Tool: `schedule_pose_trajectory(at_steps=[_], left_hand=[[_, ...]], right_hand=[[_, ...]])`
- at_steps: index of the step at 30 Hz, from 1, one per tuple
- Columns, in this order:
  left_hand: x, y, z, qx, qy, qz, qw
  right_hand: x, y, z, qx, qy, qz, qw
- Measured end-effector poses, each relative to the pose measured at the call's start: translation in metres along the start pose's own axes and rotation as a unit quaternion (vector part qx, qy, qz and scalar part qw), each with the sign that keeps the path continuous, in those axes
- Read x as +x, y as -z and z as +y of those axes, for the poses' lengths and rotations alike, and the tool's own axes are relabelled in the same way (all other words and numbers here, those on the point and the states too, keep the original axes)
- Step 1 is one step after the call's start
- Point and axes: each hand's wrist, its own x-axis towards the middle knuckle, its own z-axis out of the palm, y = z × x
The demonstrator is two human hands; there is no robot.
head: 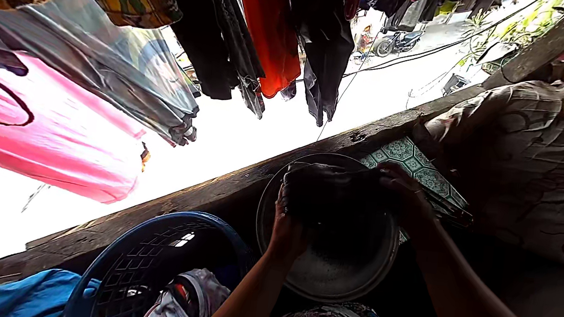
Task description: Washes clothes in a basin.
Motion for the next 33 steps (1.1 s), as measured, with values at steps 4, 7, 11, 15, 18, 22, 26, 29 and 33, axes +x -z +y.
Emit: schedule_pose_trajectory(at_steps=[4, 7, 11, 15, 18, 22, 26, 29, 33], left_hand=[[-0.005, -0.030, -0.004, -0.137, 0.042, -0.040, 0.989], [-0.006, -0.035, -0.018, -0.170, 0.067, -0.057, 0.982], [-0.010, -0.002, -0.022, 0.015, 0.110, -0.020, 0.994], [-0.015, 0.049, -0.021, 0.010, 0.309, -0.077, 0.948], [-0.017, 0.056, -0.035, -0.168, 0.352, -0.087, 0.917], [0.007, 0.018, -0.029, -0.248, 0.335, 0.078, 0.906], [0.008, -0.016, -0.014, -0.145, 0.179, 0.170, 0.958], [0.005, -0.025, -0.017, 0.020, 0.051, 0.104, 0.993], [0.008, -0.023, -0.023, 0.228, -0.167, -0.050, 0.958]], right_hand=[[-0.032, -0.040, 0.053, 0.212, -0.226, 0.002, 0.951], [-0.044, -0.054, 0.062, 0.410, -0.267, 0.048, 0.871], [-0.039, -0.047, 0.064, 0.326, -0.182, 0.008, 0.928], [-0.025, -0.044, 0.056, 0.177, -0.183, 0.038, 0.966], [-0.030, -0.044, 0.046, 0.039, -0.105, -0.025, 0.993], [-0.027, -0.049, 0.049, 0.039, 0.067, -0.160, 0.984], [-0.037, -0.061, 0.040, 0.235, -0.120, -0.063, 0.962], [-0.035, -0.071, 0.044, 0.343, -0.178, -0.016, 0.922], [-0.029, -0.062, 0.063, 0.405, -0.228, -0.118, 0.877]])
